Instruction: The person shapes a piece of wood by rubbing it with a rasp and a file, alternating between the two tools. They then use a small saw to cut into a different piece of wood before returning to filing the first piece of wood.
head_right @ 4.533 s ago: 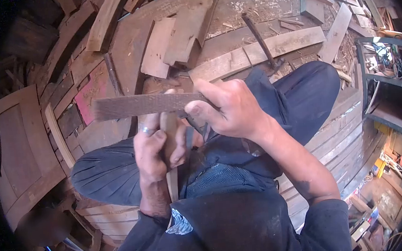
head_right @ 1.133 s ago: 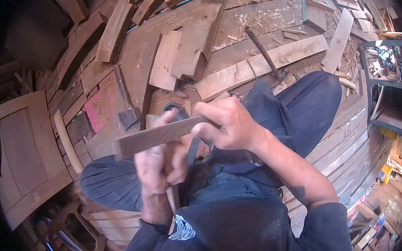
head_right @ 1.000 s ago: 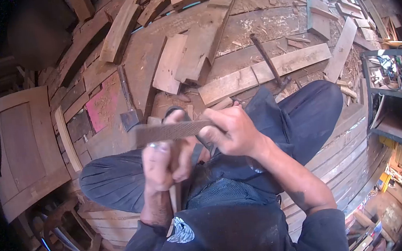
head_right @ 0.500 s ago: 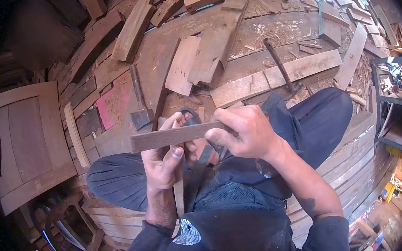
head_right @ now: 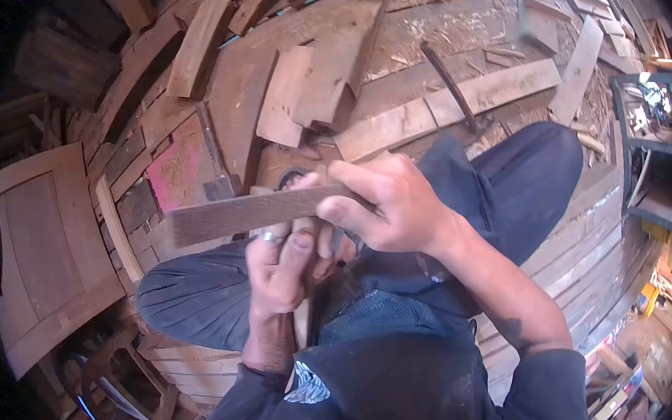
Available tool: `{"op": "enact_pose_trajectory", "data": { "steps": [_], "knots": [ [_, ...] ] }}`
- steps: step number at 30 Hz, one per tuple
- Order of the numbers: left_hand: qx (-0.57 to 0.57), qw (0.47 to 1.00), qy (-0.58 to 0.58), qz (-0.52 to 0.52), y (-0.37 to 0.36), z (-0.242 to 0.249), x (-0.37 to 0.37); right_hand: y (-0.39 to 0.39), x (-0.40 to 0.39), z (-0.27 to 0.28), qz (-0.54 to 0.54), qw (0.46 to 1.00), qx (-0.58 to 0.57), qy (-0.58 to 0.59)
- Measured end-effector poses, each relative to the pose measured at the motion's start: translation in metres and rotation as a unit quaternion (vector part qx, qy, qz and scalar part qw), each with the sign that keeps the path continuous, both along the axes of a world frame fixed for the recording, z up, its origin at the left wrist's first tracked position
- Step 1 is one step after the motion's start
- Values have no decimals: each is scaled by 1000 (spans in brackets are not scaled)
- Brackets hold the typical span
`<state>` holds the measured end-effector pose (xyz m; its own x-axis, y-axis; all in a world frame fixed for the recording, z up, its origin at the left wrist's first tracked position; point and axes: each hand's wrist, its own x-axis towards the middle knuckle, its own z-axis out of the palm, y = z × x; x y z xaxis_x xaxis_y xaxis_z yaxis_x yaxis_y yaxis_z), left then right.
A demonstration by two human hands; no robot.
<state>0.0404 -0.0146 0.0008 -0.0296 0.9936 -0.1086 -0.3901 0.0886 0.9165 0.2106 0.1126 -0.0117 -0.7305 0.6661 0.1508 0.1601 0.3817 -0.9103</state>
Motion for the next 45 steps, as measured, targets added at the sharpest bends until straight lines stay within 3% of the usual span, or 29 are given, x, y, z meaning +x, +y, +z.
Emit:
{"op": "enact_pose_trajectory", "data": {
  "steps": [2, 3, 6, 8, 11, 14, 18, 30, 36, 39, 45],
  "knots": [
    [4, 998, 53, 33, -6, 1, -15, 0, 4, -9, -13, 999, 30, -13],
    [-6, 999, 22, 44, -2, 8, -18, 2, 5, -18, -17, 999, 50, -15],
    [7, 999, -17, 51, 6, 9, -25, 10, 40, -51, -90, 992, -64, -56],
    [20, 998, -29, 48, 9, 5, -25, 21, 59, -51, -168, 974, -151, 21],
    [-10, 997, -53, 62, 7, 2, -30, 32, 67, -39, -261, 901, -298, 178],
    [-1, 996, -62, 67, 12, 6, -29, 30, 71, -42, -259, 890, -321, 193],
    [4, 995, -68, 67, 14, 9, -27, 17, 76, -54, -238, 909, -313, 138],
    [6, 989, -138, 57, 11, 5, -27, 18, 78, -56, -268, 900, -311, 146],
    [0, 995, -56, 82, 5, 3, -28, 14, 70, -49, -279, 918, -265, 99],
    [28, 996, 16, 82, 7, -3, -32, 6, 67, -35, -204, 961, -180, 44],
    [4, 994, -68, 83, -2, 1, -30, -2, 37, -10, -41, 996, -66, -55]
  ]
}}
